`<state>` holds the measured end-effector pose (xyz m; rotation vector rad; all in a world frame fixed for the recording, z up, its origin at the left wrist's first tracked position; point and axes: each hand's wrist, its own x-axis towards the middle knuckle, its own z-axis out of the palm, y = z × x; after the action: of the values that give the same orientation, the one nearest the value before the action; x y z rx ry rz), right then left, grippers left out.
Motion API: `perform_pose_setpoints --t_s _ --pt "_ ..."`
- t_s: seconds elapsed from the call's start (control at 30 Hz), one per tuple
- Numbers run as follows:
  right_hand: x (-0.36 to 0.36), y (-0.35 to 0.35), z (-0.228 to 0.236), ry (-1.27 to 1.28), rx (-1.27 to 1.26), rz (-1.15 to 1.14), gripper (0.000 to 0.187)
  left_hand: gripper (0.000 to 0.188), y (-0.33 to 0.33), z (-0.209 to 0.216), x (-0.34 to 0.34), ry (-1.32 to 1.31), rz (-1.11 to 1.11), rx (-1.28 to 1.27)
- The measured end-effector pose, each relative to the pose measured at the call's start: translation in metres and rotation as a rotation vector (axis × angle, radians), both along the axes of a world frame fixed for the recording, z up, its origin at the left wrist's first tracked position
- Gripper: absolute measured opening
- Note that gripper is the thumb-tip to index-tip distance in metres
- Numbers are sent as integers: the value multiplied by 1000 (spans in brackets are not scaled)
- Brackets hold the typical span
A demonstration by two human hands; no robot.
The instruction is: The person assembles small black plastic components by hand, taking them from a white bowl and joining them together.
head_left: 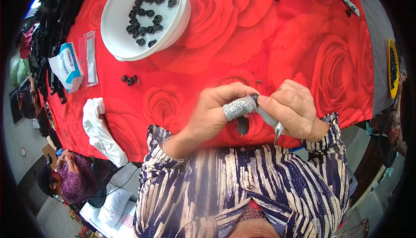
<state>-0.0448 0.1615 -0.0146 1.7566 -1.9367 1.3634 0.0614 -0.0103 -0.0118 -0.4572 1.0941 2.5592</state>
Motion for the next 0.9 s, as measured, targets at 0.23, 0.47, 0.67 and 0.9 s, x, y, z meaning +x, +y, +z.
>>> perform_pose_setpoints --t_s 0.23,0.47,0.67,0.9 --pt "-10 1 13 -564 193 44 39 19 -1 -2 1 131 76 -135" --pt "-12 3 17 -664 340 74 31 20 0 -4 0 72 40 -71" --pt "-8 -1 12 -566 344 10 24 24 3 -10 0 118 45 -88" --pt "-9 -1 11 -572 380 6 24 25 3 -14 1 71 49 -24"
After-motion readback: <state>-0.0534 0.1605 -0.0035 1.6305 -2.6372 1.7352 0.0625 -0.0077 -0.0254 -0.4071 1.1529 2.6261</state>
